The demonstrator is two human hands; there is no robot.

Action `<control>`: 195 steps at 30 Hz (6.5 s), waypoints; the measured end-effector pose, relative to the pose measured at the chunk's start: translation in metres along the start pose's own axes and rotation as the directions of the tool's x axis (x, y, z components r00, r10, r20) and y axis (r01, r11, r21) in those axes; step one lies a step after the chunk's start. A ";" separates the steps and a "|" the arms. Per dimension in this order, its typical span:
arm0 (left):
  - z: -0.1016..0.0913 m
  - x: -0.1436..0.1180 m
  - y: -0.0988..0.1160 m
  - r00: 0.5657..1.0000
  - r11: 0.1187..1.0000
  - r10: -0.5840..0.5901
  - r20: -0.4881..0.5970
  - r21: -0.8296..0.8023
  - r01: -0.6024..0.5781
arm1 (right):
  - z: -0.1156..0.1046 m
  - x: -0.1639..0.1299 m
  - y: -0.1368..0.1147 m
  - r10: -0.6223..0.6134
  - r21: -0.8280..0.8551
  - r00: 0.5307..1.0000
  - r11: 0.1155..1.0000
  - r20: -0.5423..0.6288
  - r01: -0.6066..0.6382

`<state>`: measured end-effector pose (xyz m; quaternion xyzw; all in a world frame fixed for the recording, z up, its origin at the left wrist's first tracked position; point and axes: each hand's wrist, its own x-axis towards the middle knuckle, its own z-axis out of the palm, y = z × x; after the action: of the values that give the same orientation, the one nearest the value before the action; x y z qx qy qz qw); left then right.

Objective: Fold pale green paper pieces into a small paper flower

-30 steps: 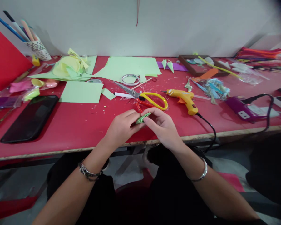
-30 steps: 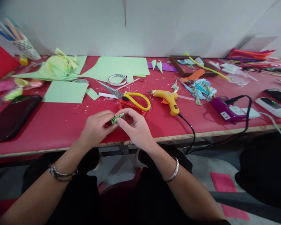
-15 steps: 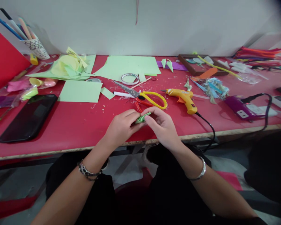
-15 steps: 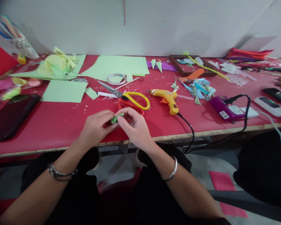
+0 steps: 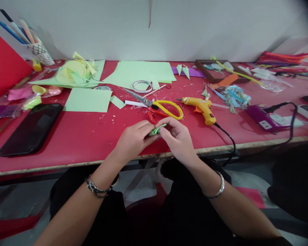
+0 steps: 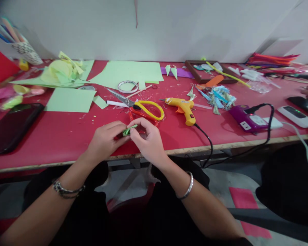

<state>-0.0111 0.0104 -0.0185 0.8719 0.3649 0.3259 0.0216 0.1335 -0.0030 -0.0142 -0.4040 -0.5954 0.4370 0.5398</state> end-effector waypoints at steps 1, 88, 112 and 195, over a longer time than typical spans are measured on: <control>0.000 -0.001 0.000 1.000 1.000 0.001 0.012 0.013 -0.001 | 0.000 0.000 0.000 0.005 0.007 1.000 1.000 0.000 -0.005; -0.003 0.004 0.008 0.957 0.953 -0.220 0.187 -0.168 0.252 | -0.005 0.001 0.007 0.063 0.192 0.998 0.979 0.030 -0.068; -0.006 0.002 0.007 0.934 0.884 -0.268 0.237 -0.325 0.336 | -0.011 -0.005 -0.002 -0.426 -0.450 0.899 0.786 0.106 0.425; -0.040 0.001 0.003 0.684 0.785 -0.204 0.700 -0.301 0.541 | -0.019 -0.004 -0.001 -0.303 -0.289 0.851 0.847 0.429 0.447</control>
<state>-0.0320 0.0012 0.0142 0.7970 0.4170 0.0811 0.4293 0.1525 -0.0052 -0.0135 -0.2845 -0.8267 0.2654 0.4065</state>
